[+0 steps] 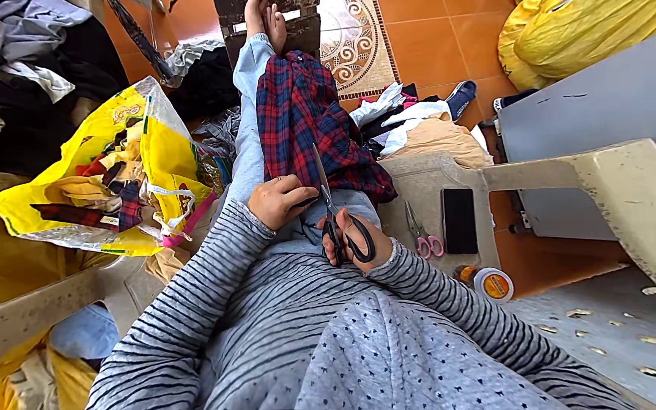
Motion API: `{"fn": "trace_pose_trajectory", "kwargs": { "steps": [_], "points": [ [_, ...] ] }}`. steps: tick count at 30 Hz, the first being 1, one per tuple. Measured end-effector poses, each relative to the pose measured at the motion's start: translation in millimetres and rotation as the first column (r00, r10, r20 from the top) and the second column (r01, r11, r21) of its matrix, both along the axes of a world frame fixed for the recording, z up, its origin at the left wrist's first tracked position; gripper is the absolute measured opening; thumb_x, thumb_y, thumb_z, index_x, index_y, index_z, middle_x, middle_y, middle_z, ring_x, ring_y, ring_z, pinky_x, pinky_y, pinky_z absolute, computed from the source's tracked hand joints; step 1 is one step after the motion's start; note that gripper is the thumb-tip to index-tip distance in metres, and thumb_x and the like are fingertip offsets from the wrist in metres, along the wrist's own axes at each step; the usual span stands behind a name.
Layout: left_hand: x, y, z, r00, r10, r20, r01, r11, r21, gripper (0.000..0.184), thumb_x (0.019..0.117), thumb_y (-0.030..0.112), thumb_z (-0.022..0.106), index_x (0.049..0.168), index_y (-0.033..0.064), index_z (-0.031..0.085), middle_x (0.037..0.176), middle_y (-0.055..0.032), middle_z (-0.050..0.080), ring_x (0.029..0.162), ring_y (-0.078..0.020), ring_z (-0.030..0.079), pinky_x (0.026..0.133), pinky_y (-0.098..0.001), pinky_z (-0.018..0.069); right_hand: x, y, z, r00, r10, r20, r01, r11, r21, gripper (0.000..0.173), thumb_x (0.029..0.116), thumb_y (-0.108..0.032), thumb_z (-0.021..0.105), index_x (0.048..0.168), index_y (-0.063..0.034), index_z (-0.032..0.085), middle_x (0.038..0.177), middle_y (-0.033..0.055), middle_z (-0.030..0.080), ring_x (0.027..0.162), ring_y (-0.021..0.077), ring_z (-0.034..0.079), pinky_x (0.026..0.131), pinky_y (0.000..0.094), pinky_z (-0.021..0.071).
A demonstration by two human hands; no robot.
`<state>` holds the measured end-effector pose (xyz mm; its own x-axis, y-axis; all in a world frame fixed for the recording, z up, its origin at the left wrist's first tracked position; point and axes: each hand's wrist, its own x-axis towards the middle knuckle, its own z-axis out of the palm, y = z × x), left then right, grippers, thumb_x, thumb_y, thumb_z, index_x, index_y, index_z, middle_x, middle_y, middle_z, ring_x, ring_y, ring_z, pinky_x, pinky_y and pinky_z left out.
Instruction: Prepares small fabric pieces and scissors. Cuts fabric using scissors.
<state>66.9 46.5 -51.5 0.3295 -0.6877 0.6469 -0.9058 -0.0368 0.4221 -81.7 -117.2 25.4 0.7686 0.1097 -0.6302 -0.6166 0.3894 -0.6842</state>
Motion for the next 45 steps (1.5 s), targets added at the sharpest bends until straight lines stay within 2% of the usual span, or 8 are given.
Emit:
{"fn": "trace_pose_trajectory", "kwargs": {
  "steps": [6,12,15,28,31,36,40,45],
  "points": [
    [1.6,1.1,-3.2,1.0,-0.008,0.012,0.008,1.0,-0.027,0.013,0.0918,0.015,0.07,0.099,0.0077,0.078,0.082,-0.0109,0.068,0.074,-0.0223,0.067,0.065,-0.0336,0.0561,-4.9,9.2,0.3,0.981,-0.19,-0.034,0.191,0.981,0.017,0.035,0.1114,-0.03,0.034,0.106,-0.0024,0.055,0.058,-0.0027,0.058,0.049,0.0086,0.061,0.049,0.023,0.0562],
    [0.3,1.9,-4.3,1.0,-0.015,0.015,0.015,0.999,-0.047,0.013,0.0916,0.016,0.07,0.098,0.0084,0.079,0.081,-0.01,0.068,0.074,-0.0213,0.067,0.066,-0.0322,0.0555,1.8,5.0,3.3,0.985,-0.159,-0.065,0.162,0.986,0.048,0.044,0.1121,-0.038,0.026,0.108,-0.0032,0.054,0.061,-0.0008,0.061,0.052,0.0101,0.064,0.053,0.024,0.0575],
    [0.1,1.9,-4.9,1.0,-0.02,0.023,0.021,0.999,-0.05,0.013,0.0919,0.016,0.07,0.098,0.0085,0.079,0.08,-0.0097,0.067,0.073,-0.0208,0.066,0.065,-0.0318,0.0551,11.5,5.0,2.4,0.983,-0.168,-0.078,0.171,0.984,0.038,0.045,0.1125,-0.039,0.027,0.107,-0.0033,0.054,0.061,-0.0001,0.061,0.052,0.0104,0.064,0.052,0.0238,0.0576],
    [0.7,3.1,-5.0,0.999,-0.031,0.027,0.033,0.996,-0.081,0.013,0.0934,0.017,0.069,0.098,0.0079,0.078,0.08,-0.0097,0.066,0.073,-0.02,0.065,0.065,-0.0302,0.0539,17.7,12.1,-0.2,0.943,-0.32,-0.091,0.321,0.947,0.004,0.036,0.1131,-0.029,0.034,0.105,-0.0005,0.054,0.058,-0.0005,0.056,0.048,0.0084,0.06,0.047,0.0214,0.0546],
    [0.8,3.6,-5.2,0.999,-0.043,0.028,0.045,0.995,-0.083,0.014,0.0934,0.017,0.069,0.099,0.0075,0.078,0.08,-0.0104,0.067,0.074,-0.0208,0.066,0.065,-0.0315,0.0548,23.7,9.6,0.3,0.953,-0.287,-0.094,0.291,0.956,0.032,0.042,0.1127,-0.037,0.031,0.106,-0.0024,0.053,0.06,0.0011,0.06,0.051,0.0104,0.063,0.05,0.0228,0.0563],
    [0.8,3.7,-4.7,0.998,-0.055,0.032,0.058,0.994,-0.093,0.014,0.0942,0.018,0.069,0.099,0.0076,0.078,0.08,-0.0101,0.066,0.074,-0.0202,0.065,0.067,-0.0304,0.0544,41.2,10.1,1.4,0.942,-0.305,-0.137,0.311,0.95,0.019,0.045,0.111,-0.045,0.034,0.097,-0.0064,0.053,0.059,0.0026,0.06,0.05,0.0115,0.063,0.049,0.0229,0.0555],
    [1.3,4.8,-4.4,0.998,-0.057,0.031,0.06,0.994,-0.096,0.014,0.0952,0.018,0.069,0.099,0.0072,0.077,0.08,-0.0101,0.065,0.074,-0.0199,0.065,0.066,-0.0299,0.054,44.5,9.2,0.0,0.933,-0.338,-0.12,0.34,0.94,-0.002,0.044,0.1111,-0.043,0.036,0.096,-0.0064,0.054,0.059,0.002,0.059,0.05,0.0107,0.062,0.049,0.0223,0.0552],
    [1.9,5.6,-5.7,0.998,-0.045,0.032,0.049,0.992,-0.116,0.013,0.0948,0.017,0.069,0.098,0.0069,0.077,0.08,-0.01,0.065,0.074,-0.0196,0.064,0.067,-0.029,0.0541,40.4,7.5,-5.3,0.88,-0.462,-0.114,0.465,0.885,-0.004,0.042,0.1117,-0.037,0.038,0.104,-0.0006,0.056,0.057,0.0018,0.056,0.045,0.0092,0.059,0.044,0.0211,0.0526]
  ]
}}
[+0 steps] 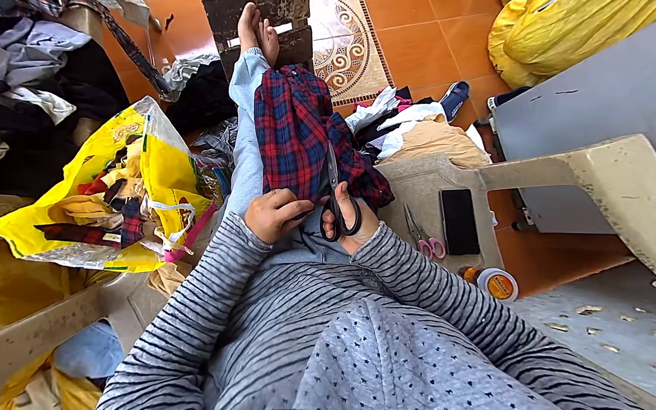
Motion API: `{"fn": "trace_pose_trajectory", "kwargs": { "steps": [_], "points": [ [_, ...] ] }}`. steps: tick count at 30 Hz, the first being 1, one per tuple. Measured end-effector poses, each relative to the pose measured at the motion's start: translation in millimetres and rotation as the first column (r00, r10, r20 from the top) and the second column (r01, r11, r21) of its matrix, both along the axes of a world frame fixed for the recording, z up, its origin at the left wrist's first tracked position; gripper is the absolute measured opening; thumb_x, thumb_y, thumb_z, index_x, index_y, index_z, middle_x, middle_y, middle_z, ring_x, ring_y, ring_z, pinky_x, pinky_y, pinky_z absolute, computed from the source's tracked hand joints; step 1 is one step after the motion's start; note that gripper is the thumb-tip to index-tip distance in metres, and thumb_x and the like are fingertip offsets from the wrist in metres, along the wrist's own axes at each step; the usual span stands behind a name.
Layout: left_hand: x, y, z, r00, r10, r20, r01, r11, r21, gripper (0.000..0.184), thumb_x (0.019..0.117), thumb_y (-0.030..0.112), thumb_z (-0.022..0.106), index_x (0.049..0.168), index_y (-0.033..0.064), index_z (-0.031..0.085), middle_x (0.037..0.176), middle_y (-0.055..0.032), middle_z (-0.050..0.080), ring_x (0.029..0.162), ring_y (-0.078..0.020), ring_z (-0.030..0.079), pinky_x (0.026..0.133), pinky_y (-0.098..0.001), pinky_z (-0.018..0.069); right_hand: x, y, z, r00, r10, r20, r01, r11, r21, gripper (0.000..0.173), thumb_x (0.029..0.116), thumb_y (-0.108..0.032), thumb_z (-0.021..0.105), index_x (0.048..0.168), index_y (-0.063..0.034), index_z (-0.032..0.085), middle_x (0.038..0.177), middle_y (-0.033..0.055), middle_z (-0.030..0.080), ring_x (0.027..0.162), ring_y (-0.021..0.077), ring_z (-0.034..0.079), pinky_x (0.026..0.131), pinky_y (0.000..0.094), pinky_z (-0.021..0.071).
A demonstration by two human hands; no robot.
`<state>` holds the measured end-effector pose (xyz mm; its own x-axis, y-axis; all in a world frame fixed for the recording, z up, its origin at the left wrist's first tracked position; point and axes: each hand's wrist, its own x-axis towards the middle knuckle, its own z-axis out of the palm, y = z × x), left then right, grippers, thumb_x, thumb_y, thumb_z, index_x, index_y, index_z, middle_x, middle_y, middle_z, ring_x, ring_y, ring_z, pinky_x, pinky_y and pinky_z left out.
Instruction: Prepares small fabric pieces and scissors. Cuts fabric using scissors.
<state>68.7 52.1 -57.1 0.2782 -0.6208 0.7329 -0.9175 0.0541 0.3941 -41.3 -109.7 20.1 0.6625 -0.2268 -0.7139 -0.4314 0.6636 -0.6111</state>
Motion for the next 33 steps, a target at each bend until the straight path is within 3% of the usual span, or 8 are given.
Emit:
{"fn": "trace_pose_trajectory", "kwargs": {
  "steps": [16,18,20,22,23,27,30,33],
  "points": [
    [0.4,-0.2,0.5,1.0,-0.013,0.004,0.013,1.0,0.024,0.012,0.0952,0.016,0.068,0.097,0.0074,0.076,0.079,-0.01,0.065,0.074,-0.0208,0.065,0.067,-0.0305,0.0548,25.7,-7.7,4.1,1.0,0.022,-0.021,-0.022,1.0,0.019,0.052,0.1085,-0.052,0.039,0.099,-0.0047,0.059,0.061,0.0044,0.061,0.05,0.0129,0.062,0.05,0.0247,0.0554],
    [-2.3,-0.9,5.7,0.99,0.11,-0.093,-0.098,0.987,0.127,0.014,0.09,0.014,0.073,0.1,0.0042,0.075,0.084,-0.0142,0.069,0.073,-0.0245,0.069,0.064,-0.0361,0.0581,22.1,-11.7,3.5,1.0,0.002,-0.017,-0.001,0.999,0.038,0.053,0.1085,-0.052,0.038,0.104,-0.0034,0.058,0.063,0.0041,0.061,0.051,0.0126,0.063,0.049,0.0247,0.0559],
    [-3.6,-2.2,21.4,0.908,0.34,-0.245,-0.218,0.883,0.415,0.036,0.0879,0.017,0.078,0.12,0.0019,0.07,0.104,-0.0233,0.068,0.077,-0.0335,0.071,0.063,-0.0484,0.0605,16.4,-16.6,4.1,1.0,-0.02,-0.014,0.021,0.999,0.05,0.053,0.1089,-0.052,0.037,0.105,-0.0026,0.057,0.063,0.0043,0.061,0.05,0.0128,0.063,0.049,0.0246,0.0559],
    [2.5,-7.3,31.7,0.806,0.516,-0.29,-0.221,0.717,0.661,0.048,0.0878,0.02,0.08,0.131,0.0042,0.066,0.123,-0.0271,0.061,0.087,-0.0414,0.071,0.071,-0.058,0.0594,10.3,-22.5,3.0,0.999,-0.042,-0.021,0.043,0.997,0.057,0.054,0.1091,-0.051,0.036,0.104,-0.0023,0.058,0.062,0.0045,0.061,0.05,0.013,0.063,0.049,0.0243,0.0555],
    [5.8,-9.5,32.2,0.804,0.534,-0.26,-0.216,0.671,0.71,0.038,0.0888,0.018,0.078,0.123,0.0041,0.071,0.125,-0.0262,0.061,0.095,-0.0425,0.07,0.077,-0.0593,0.0585,7.1,-25.3,1.8,0.999,-0.041,-0.02,0.042,0.997,0.061,0.054,0.1092,-0.051,0.036,0.104,-0.0022,0.058,0.062,0.0045,0.061,0.051,0.0129,0.063,0.049,0.024,0.0555],
    [21.6,-13.4,20.3,0.909,0.354,-0.219,-0.184,0.813,0.552,0.021,0.0855,-0.002,0.071,0.106,-0.0026,0.071,0.125,-0.0227,0.067,0.124,-0.0449,0.06,0.104,-0.0602,0.0466,-0.5,-29.8,1.4,0.999,-0.032,-0.03,0.033,0.998,0.059,0.052,0.1098,-0.049,0.036,0.104,-0.0022,0.058,0.062,0.0046,0.061,0.05,0.0125,0.063,0.047,0.0234,0.055],
    [32.4,-17.9,27.9,0.886,0.322,-0.333,-0.131,0.864,0.487,0.027,0.0914,-0.007,0.06,0.119,-0.0106,0.061,0.105,-0.029,0.07,0.1,-0.0476,0.07,0.088,-0.0612,0.0551,-6.7,-31.4,4.0,0.999,-0.008,-0.05,0.012,0.997,0.079,0.05,0.1098,-0.049,0.036,0.104,-0.0031,0.056,0.062,0.0036,0.06,0.049,0.0121,0.062,0.047,0.0234,0.0548],
    [39.9,-21.5,30.5,0.846,0.387,-0.366,-0.13,0.816,0.563,0.034,0.0989,0.016,0.066,0.123,-0.007,0.059,0.099,-0.0282,0.07,0.088,-0.0473,0.071,0.078,-0.064,0.0556,-20.9,-31.4,8.3,0.995,0.085,-0.062,-0.081,0.995,0.052,0.048,0.1116,-0.045,0.031,0.106,-0.0039,0.054,0.061,0.0015,0.059,0.049,0.0107,0.061,0.047,0.0233,0.0545]
  ]
}}
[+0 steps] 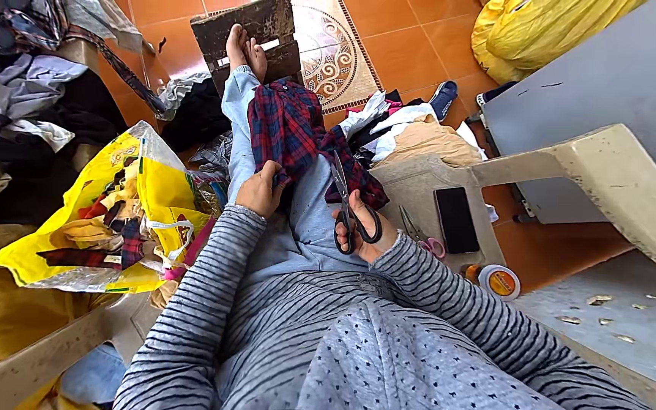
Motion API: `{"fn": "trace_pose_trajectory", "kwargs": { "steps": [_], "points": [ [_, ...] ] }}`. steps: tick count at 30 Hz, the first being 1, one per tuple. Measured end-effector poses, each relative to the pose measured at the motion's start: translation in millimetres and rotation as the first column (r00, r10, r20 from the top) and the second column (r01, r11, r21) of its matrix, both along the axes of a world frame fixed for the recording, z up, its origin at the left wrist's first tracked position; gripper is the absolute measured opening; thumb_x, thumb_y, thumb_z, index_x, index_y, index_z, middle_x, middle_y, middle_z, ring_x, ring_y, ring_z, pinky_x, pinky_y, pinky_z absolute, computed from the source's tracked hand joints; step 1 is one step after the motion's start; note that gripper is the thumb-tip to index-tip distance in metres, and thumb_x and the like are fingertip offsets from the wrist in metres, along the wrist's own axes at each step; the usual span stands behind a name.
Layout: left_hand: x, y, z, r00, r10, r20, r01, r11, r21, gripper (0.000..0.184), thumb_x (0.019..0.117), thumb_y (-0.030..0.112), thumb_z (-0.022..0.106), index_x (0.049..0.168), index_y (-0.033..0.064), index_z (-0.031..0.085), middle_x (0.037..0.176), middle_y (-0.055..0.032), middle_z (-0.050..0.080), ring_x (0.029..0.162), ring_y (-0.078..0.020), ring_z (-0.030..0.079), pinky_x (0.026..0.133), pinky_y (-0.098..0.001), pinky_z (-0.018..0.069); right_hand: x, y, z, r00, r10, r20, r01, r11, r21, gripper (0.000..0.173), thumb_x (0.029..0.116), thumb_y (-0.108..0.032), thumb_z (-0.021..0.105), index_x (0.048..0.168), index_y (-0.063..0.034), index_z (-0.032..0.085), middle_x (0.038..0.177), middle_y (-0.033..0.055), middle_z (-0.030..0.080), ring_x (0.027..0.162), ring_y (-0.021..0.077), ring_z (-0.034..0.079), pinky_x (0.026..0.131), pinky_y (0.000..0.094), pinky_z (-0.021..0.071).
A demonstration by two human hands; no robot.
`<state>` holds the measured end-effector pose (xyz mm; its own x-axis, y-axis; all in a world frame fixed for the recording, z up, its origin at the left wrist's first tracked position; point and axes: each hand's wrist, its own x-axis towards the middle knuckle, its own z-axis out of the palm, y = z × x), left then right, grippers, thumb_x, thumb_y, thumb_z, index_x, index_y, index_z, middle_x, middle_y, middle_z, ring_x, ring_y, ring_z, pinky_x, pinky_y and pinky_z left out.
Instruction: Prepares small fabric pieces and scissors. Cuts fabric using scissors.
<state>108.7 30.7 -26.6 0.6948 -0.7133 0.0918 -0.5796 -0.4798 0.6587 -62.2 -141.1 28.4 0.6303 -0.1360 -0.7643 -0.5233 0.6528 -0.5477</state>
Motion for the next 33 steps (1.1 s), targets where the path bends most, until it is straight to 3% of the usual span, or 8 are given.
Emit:
{"fn": "trace_pose_trajectory", "kwargs": {
  "steps": [2,3,5,8,13,18,24,33],
  "points": [
    [-0.6,-1.8,-1.5,0.999,-0.028,-0.029,0.03,0.996,0.078,0.048,0.094,0.029,0.076,0.129,-0.0009,0.062,0.109,-0.0258,0.071,0.097,-0.0463,0.071,0.083,-0.0657,0.0548,-11.7,-2.1,1.0,0.997,0.073,0.014,-0.073,0.997,-0.029,0.047,0.1126,-0.042,0.028,0.108,-0.0037,0.055,0.061,0.0003,0.059,0.05,0.0103,0.062,0.049,0.0235,0.0552],
    [-1.5,-1.6,-4.8,0.998,-0.063,-0.011,0.063,0.995,0.082,0.041,0.0937,0.022,0.075,0.129,0.0032,0.066,0.113,-0.024,0.072,0.101,-0.0454,0.071,0.085,-0.0657,0.0547,-16.2,-3.8,0.8,0.994,0.105,0.021,-0.104,0.994,-0.039,0.047,0.1128,-0.041,0.027,0.108,-0.0039,0.055,0.061,0.0002,0.059,0.051,0.0103,0.062,0.049,0.0236,0.0554],
    [-6.7,1.1,-11.5,0.987,-0.112,0.119,0.117,0.993,-0.032,0.033,0.086,0.0,0.071,0.119,0.0047,0.075,0.104,-0.0219,0.074,0.092,-0.043,0.073,0.078,-0.0626,0.0569,-22.4,-6.8,-0.7,0.987,0.158,0.041,-0.156,0.987,-0.046,0.048,0.1128,-0.041,0.025,0.107,-0.0045,0.056,0.061,-0.0003,0.06,0.05,0.01,0.062,0.049,0.0236,0.0555],
    [-30.4,4.5,1.9,0.957,-0.121,0.264,0.175,0.966,-0.19,0.033,0.08,0.0,0.066,0.111,0.0028,0.077,0.087,-0.0168,0.072,0.076,-0.0344,0.071,0.066,-0.0529,0.0585,-24.2,-8.7,2.4,0.972,0.223,0.078,-0.219,0.974,-0.05,0.049,0.1123,-0.042,0.023,0.107,-0.0053,0.056,0.061,-0.0016,0.061,0.051,0.0092,0.063,0.05,0.0229,0.0556],
    [-77.4,8.2,5.9,0.942,-0.086,0.324,0.173,0.953,-0.249,0.033,0.0871,0.009,0.059,0.115,0.0077,0.077,0.078,-0.0125,0.072,0.066,-0.0271,0.069,0.058,-0.0419,0.0558,-32.2,-2.6,5.2,0.955,0.273,0.114,-0.265,0.961,-0.082,0.044,0.1118,-0.039,0.026,0.11,-0.0052,0.054,0.062,-0.0024,0.062,0.053,0.009,0.064,0.053,0.0233,0.0575],
    [-73.3,7.5,1.9,0.939,-0.054,0.34,0.158,0.945,-0.285,0.03,0.0882,0.009,0.059,0.111,0.0068,0.078,0.072,-0.0113,0.067,0.062,-0.0249,0.064,0.056,-0.0383,0.0525,-34.7,-3.9,1.1,0.995,0.052,0.083,-0.041,0.992,-0.119,0.045,0.1129,-0.037,0.025,0.11,-0.0035,0.055,0.061,-0.0012,0.062,0.051,0.0093,0.063,0.05,0.0232,0.0564],
    [-75.7,5.0,-0.4,0.974,-0.038,0.222,0.089,0.971,-0.223,0.036,0.0841,0.006,0.066,0.119,0.0013,0.074,0.098,-0.0162,0.076,0.082,-0.0312,0.075,0.071,-0.0487,0.0608,-52.2,-8.7,2.7,0.991,0.128,0.022,-0.127,0.99,-0.056,0.052,0.1118,-0.044,0.019,0.108,-0.0069,0.055,0.062,-0.0023,0.062,0.052,0.0087,0.063,0.051,0.023,0.0561],
    [-75.2,4.6,-4.0,0.938,-0.082,0.336,0.174,0.951,-0.256,0.031,0.0843,0.009,0.062,0.11,0.0063,0.079,0.072,-0.0107,0.065,0.063,-0.0253,0.064,0.057,-0.0394,0.053,-34.0,0.3,0.6,0.971,0.212,0.112,-0.202,0.975,-0.088,0.045,0.1119,-0.04,0.026,0.112,-0.0038,0.053,0.064,-0.0014,0.062,0.055,0.0102,0.065,0.055,0.0244,0.0582]
  ]
}}
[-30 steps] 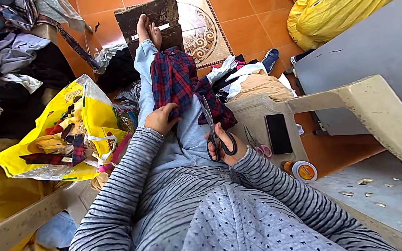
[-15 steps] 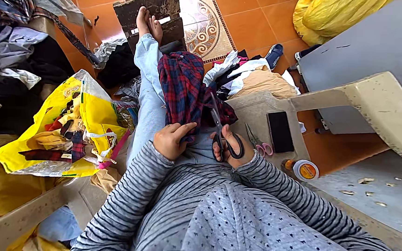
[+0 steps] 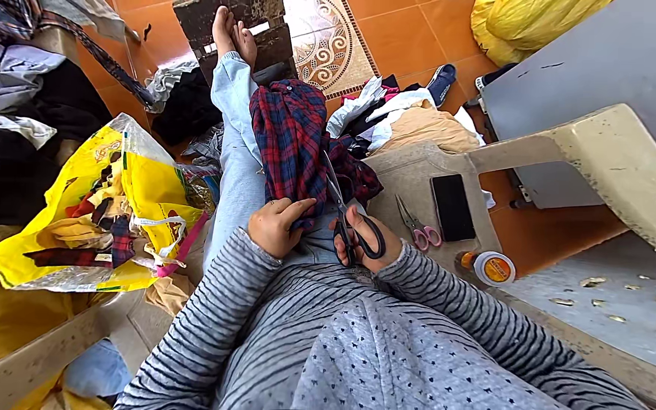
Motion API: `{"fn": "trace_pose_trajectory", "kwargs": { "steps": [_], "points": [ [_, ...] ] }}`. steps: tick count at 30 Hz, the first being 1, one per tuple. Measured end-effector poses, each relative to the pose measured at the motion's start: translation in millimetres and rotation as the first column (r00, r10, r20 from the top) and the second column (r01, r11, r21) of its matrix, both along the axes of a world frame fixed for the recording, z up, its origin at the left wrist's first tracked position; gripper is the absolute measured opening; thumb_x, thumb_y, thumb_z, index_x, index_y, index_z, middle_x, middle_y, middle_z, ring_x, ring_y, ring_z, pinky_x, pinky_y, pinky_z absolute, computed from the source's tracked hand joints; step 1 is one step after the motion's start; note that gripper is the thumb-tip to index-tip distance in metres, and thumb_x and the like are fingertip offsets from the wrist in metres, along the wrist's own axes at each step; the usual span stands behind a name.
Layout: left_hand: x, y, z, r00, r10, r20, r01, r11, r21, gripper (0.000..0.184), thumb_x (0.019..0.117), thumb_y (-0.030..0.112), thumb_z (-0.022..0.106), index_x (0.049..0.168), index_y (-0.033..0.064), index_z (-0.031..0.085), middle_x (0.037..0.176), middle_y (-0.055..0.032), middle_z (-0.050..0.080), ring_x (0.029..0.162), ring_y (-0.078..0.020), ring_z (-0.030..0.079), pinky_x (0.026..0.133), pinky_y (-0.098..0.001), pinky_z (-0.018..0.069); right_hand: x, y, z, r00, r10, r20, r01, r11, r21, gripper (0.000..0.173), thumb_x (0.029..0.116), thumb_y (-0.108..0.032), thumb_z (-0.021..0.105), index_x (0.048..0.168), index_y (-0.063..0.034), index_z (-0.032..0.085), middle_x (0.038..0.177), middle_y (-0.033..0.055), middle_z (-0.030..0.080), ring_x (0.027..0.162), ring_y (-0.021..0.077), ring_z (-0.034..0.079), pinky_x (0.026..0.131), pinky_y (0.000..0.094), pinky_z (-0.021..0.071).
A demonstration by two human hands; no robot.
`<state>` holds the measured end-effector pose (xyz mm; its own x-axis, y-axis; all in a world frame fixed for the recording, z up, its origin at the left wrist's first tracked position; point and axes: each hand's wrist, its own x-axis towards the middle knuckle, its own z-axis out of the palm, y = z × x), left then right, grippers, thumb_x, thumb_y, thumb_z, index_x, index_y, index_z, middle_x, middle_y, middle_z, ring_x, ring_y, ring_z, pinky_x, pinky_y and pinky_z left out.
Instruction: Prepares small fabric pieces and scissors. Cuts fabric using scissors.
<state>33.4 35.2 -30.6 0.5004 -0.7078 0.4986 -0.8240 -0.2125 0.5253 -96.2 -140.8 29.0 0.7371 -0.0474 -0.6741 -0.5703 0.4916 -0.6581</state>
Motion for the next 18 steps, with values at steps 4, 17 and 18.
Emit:
{"fn": "trace_pose_trajectory", "kwargs": {
  "steps": [4,17,18],
  "points": [
    [1.0,1.0,-0.5,0.999,-0.026,0.036,0.026,1.0,-0.003,0.031,0.0845,0.01,0.062,0.11,0.0074,0.079,0.07,-0.0097,0.064,0.062,-0.0244,0.063,0.056,-0.0373,0.0518,17.5,-0.7,-4.7,0.997,-0.079,0.005,0.079,0.997,0.009,0.044,0.1121,-0.04,0.029,0.108,-0.0036,0.054,0.062,0.0001,0.062,0.053,0.0107,0.064,0.053,0.0235,0.0573],
    [3.0,3.2,-1.8,0.999,-0.005,0.041,0.008,0.998,-0.057,0.031,0.0854,0.01,0.06,0.109,0.006,0.08,0.069,-0.0103,0.065,0.06,-0.0233,0.062,0.055,-0.0361,0.051,21.7,5.8,-10.0,0.936,-0.347,-0.063,0.348,0.937,0.016,0.042,0.1127,-0.036,0.034,0.102,-0.0014,0.056,0.054,-0.0003,0.053,0.043,0.0087,0.057,0.042,0.0216,0.0516],
    [3.0,3.1,-2.1,0.999,-0.007,0.043,0.009,0.998,-0.057,0.031,0.0852,0.01,0.06,0.109,0.0059,0.08,0.069,-0.0102,0.065,0.06,-0.0234,0.062,0.055,-0.0361,0.051,21.9,6.3,-9.2,0.934,-0.351,-0.075,0.353,0.935,0.019,0.042,0.1128,-0.035,0.034,0.102,-0.0014,0.056,0.054,-0.0001,0.054,0.043,0.0089,0.057,0.042,0.0218,0.0519]
  ]
}}
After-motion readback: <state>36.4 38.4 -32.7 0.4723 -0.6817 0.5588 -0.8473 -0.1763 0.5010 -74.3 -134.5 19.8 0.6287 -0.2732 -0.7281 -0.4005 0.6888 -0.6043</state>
